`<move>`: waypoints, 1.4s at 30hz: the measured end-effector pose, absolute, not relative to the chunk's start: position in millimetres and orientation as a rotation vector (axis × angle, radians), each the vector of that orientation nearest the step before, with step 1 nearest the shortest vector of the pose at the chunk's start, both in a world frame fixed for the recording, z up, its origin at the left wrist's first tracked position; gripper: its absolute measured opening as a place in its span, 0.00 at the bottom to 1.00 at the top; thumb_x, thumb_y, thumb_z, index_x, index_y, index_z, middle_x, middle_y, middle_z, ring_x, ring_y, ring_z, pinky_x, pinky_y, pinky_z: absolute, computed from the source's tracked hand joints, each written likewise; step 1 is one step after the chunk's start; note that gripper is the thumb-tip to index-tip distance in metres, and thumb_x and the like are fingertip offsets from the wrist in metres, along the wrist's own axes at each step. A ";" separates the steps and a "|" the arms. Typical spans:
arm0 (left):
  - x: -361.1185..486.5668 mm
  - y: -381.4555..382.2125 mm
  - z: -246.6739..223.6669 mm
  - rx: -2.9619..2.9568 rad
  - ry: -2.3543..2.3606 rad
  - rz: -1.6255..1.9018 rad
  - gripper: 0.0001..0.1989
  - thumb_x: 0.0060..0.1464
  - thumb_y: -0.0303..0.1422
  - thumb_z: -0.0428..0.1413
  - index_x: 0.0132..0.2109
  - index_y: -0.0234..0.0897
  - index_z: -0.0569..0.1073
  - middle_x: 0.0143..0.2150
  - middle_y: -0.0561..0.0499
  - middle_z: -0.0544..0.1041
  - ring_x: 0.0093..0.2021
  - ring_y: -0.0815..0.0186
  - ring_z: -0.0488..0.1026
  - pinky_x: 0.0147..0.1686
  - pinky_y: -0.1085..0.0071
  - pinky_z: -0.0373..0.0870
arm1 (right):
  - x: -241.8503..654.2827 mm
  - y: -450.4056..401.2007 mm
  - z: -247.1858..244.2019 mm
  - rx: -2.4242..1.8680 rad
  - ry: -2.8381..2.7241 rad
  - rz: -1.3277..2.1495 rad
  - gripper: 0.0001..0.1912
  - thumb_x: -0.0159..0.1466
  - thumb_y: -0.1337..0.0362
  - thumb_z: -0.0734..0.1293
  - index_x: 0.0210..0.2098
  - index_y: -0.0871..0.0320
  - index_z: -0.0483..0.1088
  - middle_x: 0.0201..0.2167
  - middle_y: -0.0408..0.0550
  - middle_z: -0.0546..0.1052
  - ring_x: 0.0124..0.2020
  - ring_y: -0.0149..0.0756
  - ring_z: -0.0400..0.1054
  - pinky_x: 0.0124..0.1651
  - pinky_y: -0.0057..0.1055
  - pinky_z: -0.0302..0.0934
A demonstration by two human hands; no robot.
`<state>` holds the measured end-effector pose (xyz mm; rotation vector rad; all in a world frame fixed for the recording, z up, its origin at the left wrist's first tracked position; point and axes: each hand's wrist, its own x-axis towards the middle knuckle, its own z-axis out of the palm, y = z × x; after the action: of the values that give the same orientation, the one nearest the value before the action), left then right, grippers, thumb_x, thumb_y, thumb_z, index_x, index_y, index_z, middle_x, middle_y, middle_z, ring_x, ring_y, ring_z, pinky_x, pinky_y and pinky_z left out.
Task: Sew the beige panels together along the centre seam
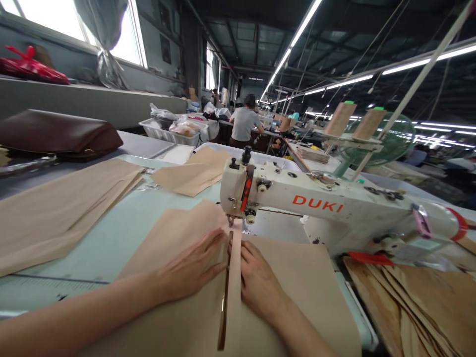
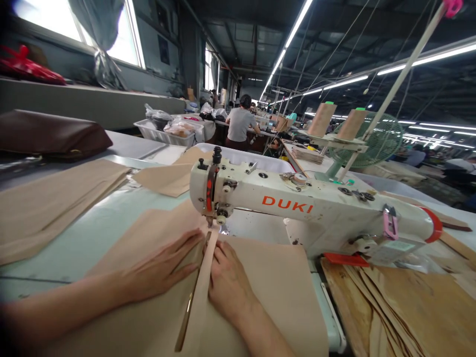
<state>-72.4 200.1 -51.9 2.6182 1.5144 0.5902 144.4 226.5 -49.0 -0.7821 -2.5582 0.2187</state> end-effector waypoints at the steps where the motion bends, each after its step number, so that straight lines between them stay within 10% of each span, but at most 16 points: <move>1: -72.8 202.2 -50.5 2.608 1.512 0.582 0.27 0.68 0.40 0.47 0.68 0.31 0.56 0.68 0.37 0.60 0.66 0.52 0.61 0.64 0.56 0.62 | 144.6 226.8 -49.3 -0.781 -2.559 0.223 0.24 0.66 0.73 0.60 0.61 0.62 0.66 0.57 0.53 0.70 0.63 0.43 0.56 0.69 0.42 0.51; 37: -70.9 191.9 -39.1 2.714 1.363 0.600 0.29 0.64 0.36 0.53 0.68 0.34 0.56 0.66 0.40 0.63 0.65 0.52 0.61 0.63 0.55 0.63 | 147.9 239.0 -27.0 -1.032 -2.206 0.255 0.18 0.68 0.72 0.56 0.53 0.59 0.71 0.53 0.54 0.73 0.55 0.39 0.67 0.61 0.42 0.64; 42: -71.6 198.0 -38.3 2.691 1.381 0.590 0.29 0.64 0.37 0.53 0.68 0.35 0.56 0.65 0.40 0.64 0.65 0.53 0.61 0.64 0.55 0.62 | 137.7 250.7 -39.9 -0.902 -2.522 0.108 0.22 0.68 0.71 0.60 0.61 0.60 0.64 0.61 0.53 0.68 0.63 0.42 0.60 0.68 0.53 0.53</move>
<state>-71.6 198.0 -38.3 2.6907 1.3813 0.5897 137.7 250.7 -39.9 -0.9016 -2.5224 0.1084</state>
